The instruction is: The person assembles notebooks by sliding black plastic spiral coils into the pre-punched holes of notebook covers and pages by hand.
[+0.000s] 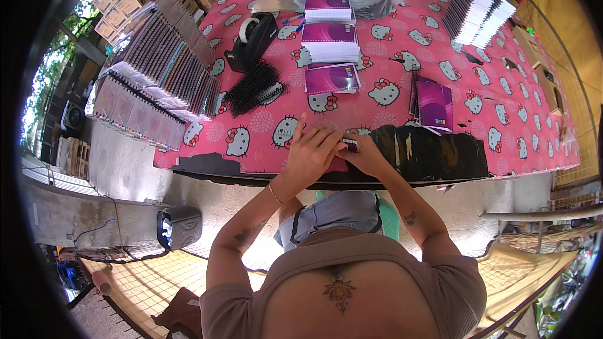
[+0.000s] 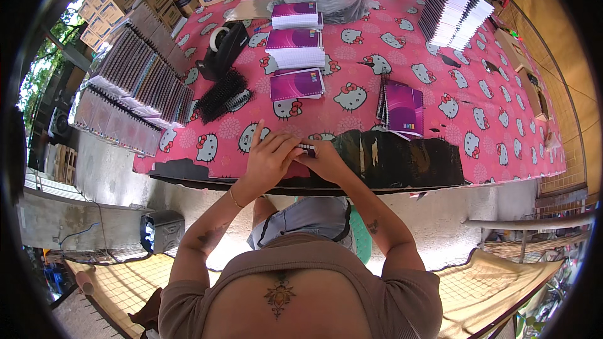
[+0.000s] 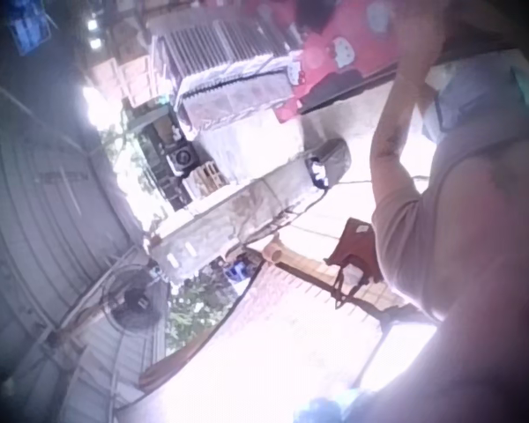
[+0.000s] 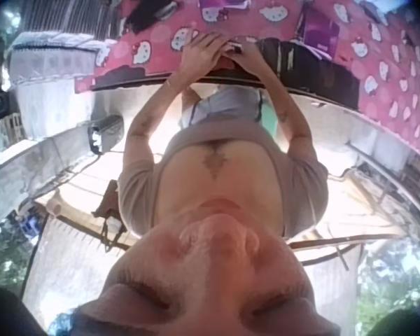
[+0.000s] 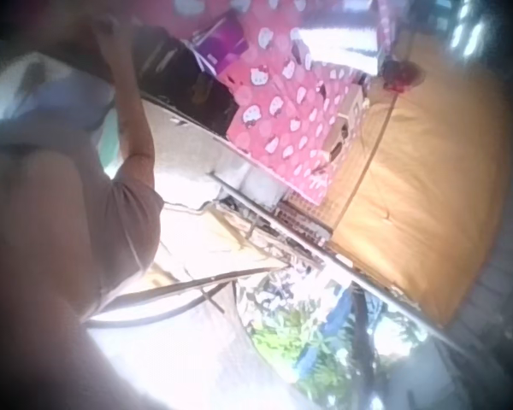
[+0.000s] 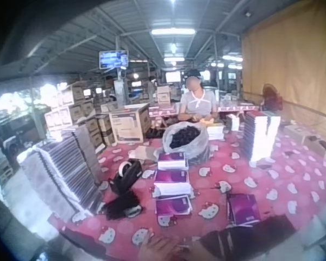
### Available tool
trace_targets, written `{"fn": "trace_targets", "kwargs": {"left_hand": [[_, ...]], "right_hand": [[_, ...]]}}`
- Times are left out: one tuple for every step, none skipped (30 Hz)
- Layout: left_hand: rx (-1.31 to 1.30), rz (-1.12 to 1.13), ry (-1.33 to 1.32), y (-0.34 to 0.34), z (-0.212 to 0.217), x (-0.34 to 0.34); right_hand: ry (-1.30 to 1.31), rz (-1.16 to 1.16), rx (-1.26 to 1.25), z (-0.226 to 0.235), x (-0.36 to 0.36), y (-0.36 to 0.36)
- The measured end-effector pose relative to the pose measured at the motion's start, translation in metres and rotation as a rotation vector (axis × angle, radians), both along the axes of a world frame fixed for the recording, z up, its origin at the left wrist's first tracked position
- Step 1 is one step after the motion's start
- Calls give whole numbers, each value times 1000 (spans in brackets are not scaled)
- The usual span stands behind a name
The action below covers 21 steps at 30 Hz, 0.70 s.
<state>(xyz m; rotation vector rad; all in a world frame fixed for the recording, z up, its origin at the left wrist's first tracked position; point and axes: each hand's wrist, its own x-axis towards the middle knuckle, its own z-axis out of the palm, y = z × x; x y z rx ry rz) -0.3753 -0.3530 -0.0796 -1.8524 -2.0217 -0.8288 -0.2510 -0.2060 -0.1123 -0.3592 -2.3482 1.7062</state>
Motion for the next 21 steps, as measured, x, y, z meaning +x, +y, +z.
{"fn": "trace_targets", "kwargs": {"left_hand": [[26, -3, -34, 1, 1, 3], [51, -7, -67, 1, 2, 6], [57, -4, -84, 0, 5, 8], [63, -2, -105, 0, 5, 10], [68, 2, -125, -1, 6, 10], [67, -5, -117, 0, 5, 11], [66, -11, -109, 0, 5, 11], [65, -17, -101, 0, 5, 11], [74, -20, -83, 1, 6, 10], [84, -22, -65, 2, 7, 10], [93, -24, -46, 2, 8, 10], [82, -24, -77, 2, 9, 9], [71, -24, -108, 1, 10, 8], [60, -23, -138, 1, 12, 8], [60, -18, -142, 1, 12, 9], [59, -13, -145, 1, 13, 10], [59, -9, -148, 2, 14, 10], [49, -14, -150, 1, 14, 10], [39, -20, -153, 1, 14, 10], [29, -27, -155, 0, 15, 10], [19, -36, -150, 1, 17, 11]], "right_hand": [[92, -3, 100, 3, 1, 2], [183, -7, 200, 7, 5, 5], [277, -10, 299, 12, 8, 8], [251, -1, 157, 20, 13, 11], [224, 8, 15, 30, 19, 14], [193, 14, -126, 35, 27, 18], [158, 24, -127, 33, 30, 24], [122, 34, -128, 29, 31, 32], [88, 45, -126, 30, 30, 37], [71, 61, -102, 32, 30, 39], [55, 76, -78, 33, 30, 40], [42, 95, -53, 36, 29, 42], [30, 94, -32, 39, 28, 43], [17, 93, -11, 42, 28, 45], [4, 93, 11, 43, 28, 47], [42, 95, 25, 42, 28, 47], [79, 97, 40, 40, 27, 47], [116, 100, 52, 40, 27, 44], [142, 106, 90, 41, 26, 43], [169, 111, 128, 42, 24, 40], [193, 111, 167, 43, 24, 38]]}}
